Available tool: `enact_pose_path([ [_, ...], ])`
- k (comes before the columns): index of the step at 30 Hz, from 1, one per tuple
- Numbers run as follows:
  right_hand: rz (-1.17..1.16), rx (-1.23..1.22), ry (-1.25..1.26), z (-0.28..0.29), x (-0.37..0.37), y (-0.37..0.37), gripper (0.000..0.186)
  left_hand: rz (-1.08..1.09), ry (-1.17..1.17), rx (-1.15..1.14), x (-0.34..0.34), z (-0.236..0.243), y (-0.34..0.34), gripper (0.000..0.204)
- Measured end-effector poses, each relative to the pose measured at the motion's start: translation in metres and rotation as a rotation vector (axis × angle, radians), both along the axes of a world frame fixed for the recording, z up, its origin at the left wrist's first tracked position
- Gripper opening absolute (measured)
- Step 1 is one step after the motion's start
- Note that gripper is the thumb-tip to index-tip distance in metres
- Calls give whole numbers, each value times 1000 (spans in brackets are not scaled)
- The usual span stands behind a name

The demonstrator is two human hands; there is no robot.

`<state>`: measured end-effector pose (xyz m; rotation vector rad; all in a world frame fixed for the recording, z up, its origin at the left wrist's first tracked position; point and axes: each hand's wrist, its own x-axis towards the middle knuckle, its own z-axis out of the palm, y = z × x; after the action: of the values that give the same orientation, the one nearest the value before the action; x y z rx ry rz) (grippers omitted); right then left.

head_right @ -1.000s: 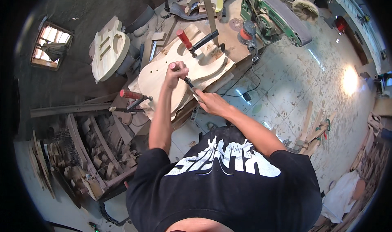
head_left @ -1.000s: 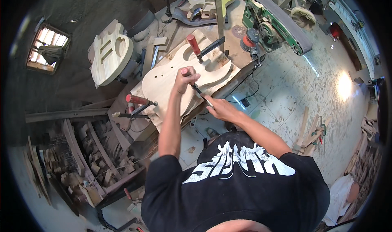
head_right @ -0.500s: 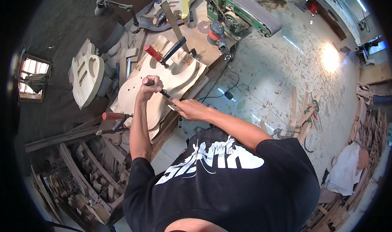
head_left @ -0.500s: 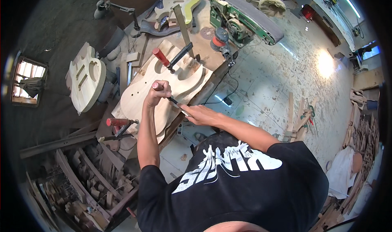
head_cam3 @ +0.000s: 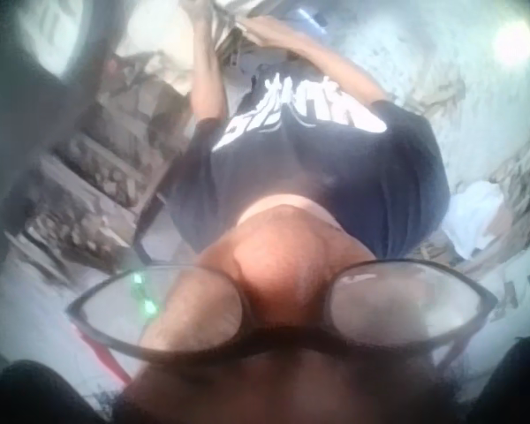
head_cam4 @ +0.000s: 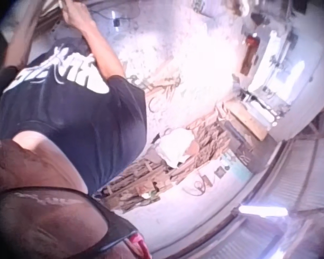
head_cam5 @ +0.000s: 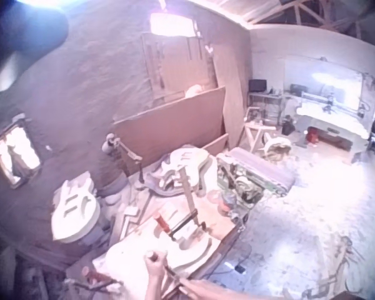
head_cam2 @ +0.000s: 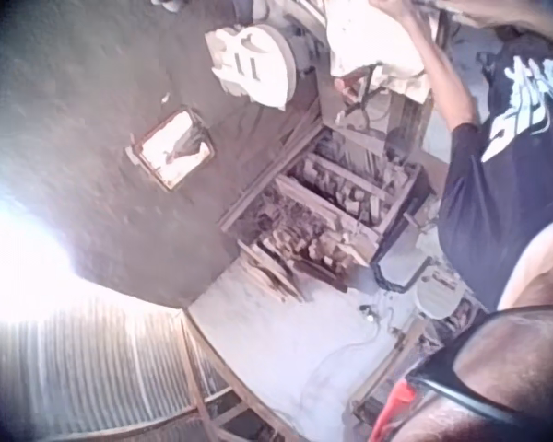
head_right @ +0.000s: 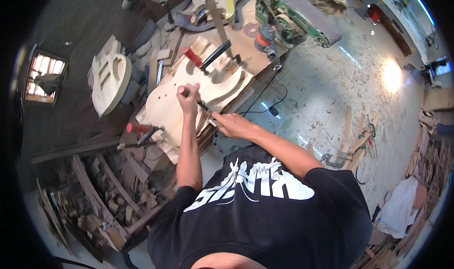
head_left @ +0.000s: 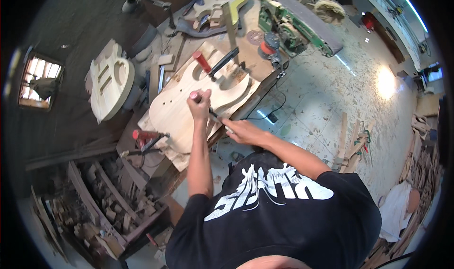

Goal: The person uses a chisel and a mallet to carve and refine the contours of a wooden electric guitar body that is secured to a workbench with clamps. They walk over to a shelf to retrieve a larger clamp, then continue carving and shaping the wood by hand.

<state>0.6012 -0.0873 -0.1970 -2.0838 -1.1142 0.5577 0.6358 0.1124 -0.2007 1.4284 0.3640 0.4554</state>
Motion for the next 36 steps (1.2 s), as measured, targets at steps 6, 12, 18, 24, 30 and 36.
enact_pose_path([
  [6,-16,5,87,24,2,1,60,-863,153,-73,12,19,58,33],
  [12,-18,4,21,12,7,-3,69,49,79,132,-7,24,-12,39],
  [18,-21,-30,51,16,2,-2,72,544,40,297,5,11,-27,45],
  [24,-26,-33,64,21,2,-5,75,-599,62,-47,3,18,39,38],
  [30,-23,-21,47,15,0,3,73,-900,41,-79,7,15,54,35],
  [36,-14,-84,32,17,2,-3,74,559,-68,226,-5,18,-47,43],
])
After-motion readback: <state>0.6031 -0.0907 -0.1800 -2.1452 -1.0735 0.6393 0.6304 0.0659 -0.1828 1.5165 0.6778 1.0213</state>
